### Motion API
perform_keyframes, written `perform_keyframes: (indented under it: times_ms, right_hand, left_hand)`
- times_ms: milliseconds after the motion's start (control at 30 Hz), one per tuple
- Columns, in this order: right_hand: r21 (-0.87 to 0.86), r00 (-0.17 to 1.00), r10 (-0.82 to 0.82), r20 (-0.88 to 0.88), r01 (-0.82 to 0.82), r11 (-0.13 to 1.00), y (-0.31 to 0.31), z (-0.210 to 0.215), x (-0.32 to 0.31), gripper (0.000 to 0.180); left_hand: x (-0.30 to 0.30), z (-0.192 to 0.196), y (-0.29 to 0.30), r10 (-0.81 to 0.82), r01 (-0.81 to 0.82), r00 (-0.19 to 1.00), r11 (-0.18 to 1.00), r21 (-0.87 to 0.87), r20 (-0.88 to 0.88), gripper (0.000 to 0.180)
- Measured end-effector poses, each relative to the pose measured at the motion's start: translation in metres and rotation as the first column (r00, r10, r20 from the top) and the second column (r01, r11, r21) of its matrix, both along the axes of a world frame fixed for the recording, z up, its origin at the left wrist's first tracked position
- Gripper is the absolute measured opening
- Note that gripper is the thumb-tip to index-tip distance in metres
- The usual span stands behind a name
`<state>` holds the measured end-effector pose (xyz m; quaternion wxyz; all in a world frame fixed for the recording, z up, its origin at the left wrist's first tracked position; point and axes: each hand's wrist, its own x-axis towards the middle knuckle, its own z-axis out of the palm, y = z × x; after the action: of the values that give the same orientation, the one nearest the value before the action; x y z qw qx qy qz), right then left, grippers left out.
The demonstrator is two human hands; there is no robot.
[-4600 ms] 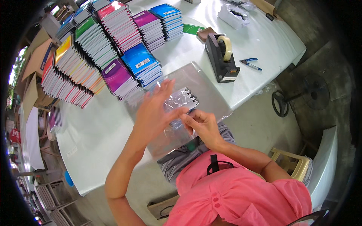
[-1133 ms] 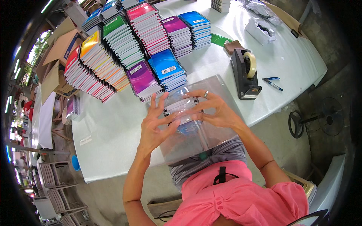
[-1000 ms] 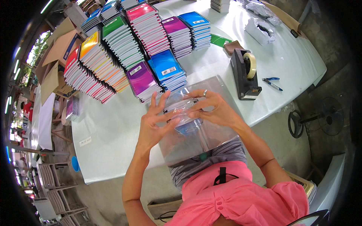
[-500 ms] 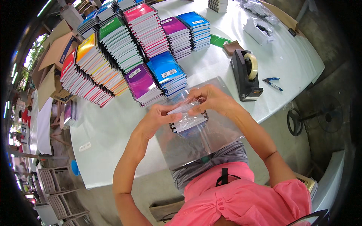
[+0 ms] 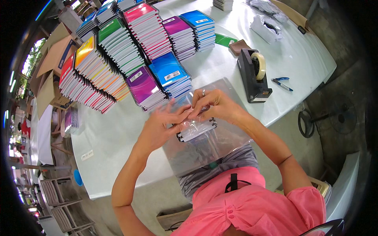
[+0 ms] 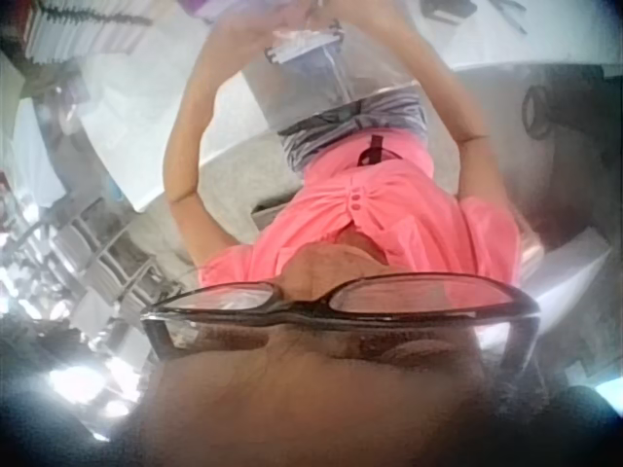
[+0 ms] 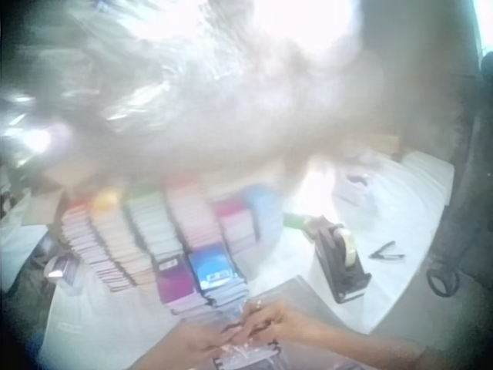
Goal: The person selects several colorful notebooks from a large stack, aligns them together, places the stack into a clear plastic sleeve, and secures the opening with tape.
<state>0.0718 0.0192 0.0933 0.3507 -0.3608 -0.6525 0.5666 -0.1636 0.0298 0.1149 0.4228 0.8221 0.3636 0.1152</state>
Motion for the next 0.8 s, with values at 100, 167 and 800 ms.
perform_keyframes:
  times_ms: [100, 167, 800]
  right_hand:
    - [0.236, 0.988, 0.022, 0.154, -0.059, 0.97, -0.004, 0.006, 0.005, 0.028]
    - [0.371, 0.95, 0.02, 0.312, -0.141, 0.918, -0.013, 0.022, 0.014, 0.035]
    - [-0.121, 0.465, -0.77, 0.437, 0.879, 0.462, -0.027, -0.024, 0.196, 0.043]
  left_hand:
    - [0.001, 0.014, -0.022, -0.071, 0.168, 0.968, 0.896, 0.411, -0.241, 0.071]
    - [0.004, 0.016, -0.031, -0.07, 0.197, 0.963, 0.841, 0.503, -0.259, 0.078]
    - [0.011, 0.014, -0.056, 0.036, 0.212, 0.938, 0.728, 0.652, -0.345, 0.064]
